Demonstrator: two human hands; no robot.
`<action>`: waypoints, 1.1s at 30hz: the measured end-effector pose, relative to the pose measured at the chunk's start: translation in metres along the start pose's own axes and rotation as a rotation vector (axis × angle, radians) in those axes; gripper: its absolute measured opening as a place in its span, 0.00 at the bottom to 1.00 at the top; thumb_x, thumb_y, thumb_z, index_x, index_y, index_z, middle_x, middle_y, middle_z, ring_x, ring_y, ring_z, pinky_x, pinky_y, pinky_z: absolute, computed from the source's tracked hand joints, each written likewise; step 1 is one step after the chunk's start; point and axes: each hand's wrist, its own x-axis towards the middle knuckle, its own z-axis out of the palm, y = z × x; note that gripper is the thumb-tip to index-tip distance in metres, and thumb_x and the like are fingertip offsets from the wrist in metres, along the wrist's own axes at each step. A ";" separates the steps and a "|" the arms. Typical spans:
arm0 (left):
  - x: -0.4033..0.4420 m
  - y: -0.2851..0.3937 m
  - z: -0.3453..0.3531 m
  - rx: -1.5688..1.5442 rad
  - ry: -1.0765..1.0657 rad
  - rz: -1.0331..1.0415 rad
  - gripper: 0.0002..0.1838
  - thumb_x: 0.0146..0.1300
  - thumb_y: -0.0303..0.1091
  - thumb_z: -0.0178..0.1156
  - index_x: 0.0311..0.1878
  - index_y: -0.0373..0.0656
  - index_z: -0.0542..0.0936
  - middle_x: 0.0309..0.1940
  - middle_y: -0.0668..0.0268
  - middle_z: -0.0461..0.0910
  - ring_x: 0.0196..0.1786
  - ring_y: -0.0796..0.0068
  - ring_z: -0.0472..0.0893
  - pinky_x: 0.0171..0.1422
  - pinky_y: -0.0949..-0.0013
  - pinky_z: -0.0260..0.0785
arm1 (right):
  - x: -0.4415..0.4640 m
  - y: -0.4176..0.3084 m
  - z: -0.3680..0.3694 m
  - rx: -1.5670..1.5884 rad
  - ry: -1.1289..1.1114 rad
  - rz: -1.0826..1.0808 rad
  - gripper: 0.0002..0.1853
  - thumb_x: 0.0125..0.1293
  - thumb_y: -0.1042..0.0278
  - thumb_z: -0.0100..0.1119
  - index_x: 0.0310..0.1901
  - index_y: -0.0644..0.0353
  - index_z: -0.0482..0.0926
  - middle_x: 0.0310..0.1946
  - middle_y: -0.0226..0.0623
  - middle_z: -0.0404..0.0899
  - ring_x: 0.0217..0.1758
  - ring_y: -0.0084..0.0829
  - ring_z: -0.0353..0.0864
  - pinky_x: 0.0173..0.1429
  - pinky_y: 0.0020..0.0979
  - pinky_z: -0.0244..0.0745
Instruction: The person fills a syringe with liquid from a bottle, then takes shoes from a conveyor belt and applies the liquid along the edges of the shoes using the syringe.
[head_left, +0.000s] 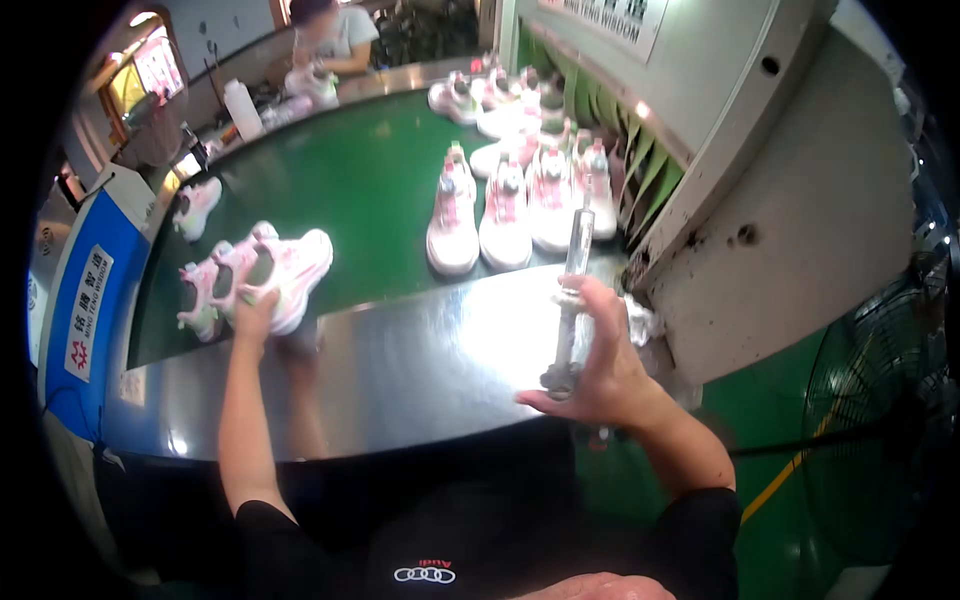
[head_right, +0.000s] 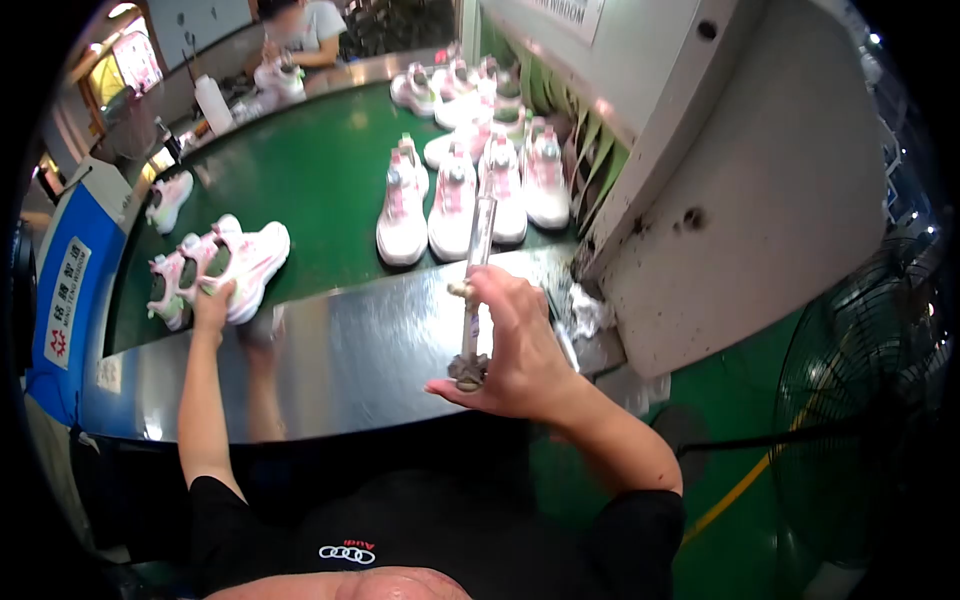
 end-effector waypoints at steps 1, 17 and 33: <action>-0.017 0.020 -0.003 -0.080 -0.033 -0.070 0.37 0.53 0.26 0.65 0.68 0.40 0.63 0.62 0.59 0.68 0.62 0.69 0.69 0.65 0.68 0.63 | -0.017 0.006 0.001 0.191 -0.026 0.082 0.58 0.40 0.51 0.81 0.68 0.64 0.53 0.62 0.51 0.61 0.56 0.46 0.67 0.58 0.41 0.64; -0.126 0.053 0.003 -0.241 -0.272 -0.238 0.35 0.61 0.33 0.57 0.70 0.38 0.57 0.58 0.58 0.68 0.52 0.69 0.76 0.45 0.73 0.74 | -0.104 0.044 -0.013 0.360 -0.591 0.734 0.59 0.43 0.48 0.78 0.71 0.63 0.51 0.60 0.50 0.63 0.59 0.46 0.68 0.62 0.38 0.66; -0.043 0.054 0.072 -0.515 -0.409 -0.455 0.24 0.67 0.47 0.58 0.54 0.36 0.70 0.45 0.61 0.77 0.46 0.70 0.80 0.51 0.67 0.75 | -0.082 0.023 -0.025 0.241 -0.761 0.703 0.59 0.42 0.46 0.77 0.70 0.65 0.53 0.54 0.47 0.68 0.53 0.46 0.71 0.60 0.39 0.66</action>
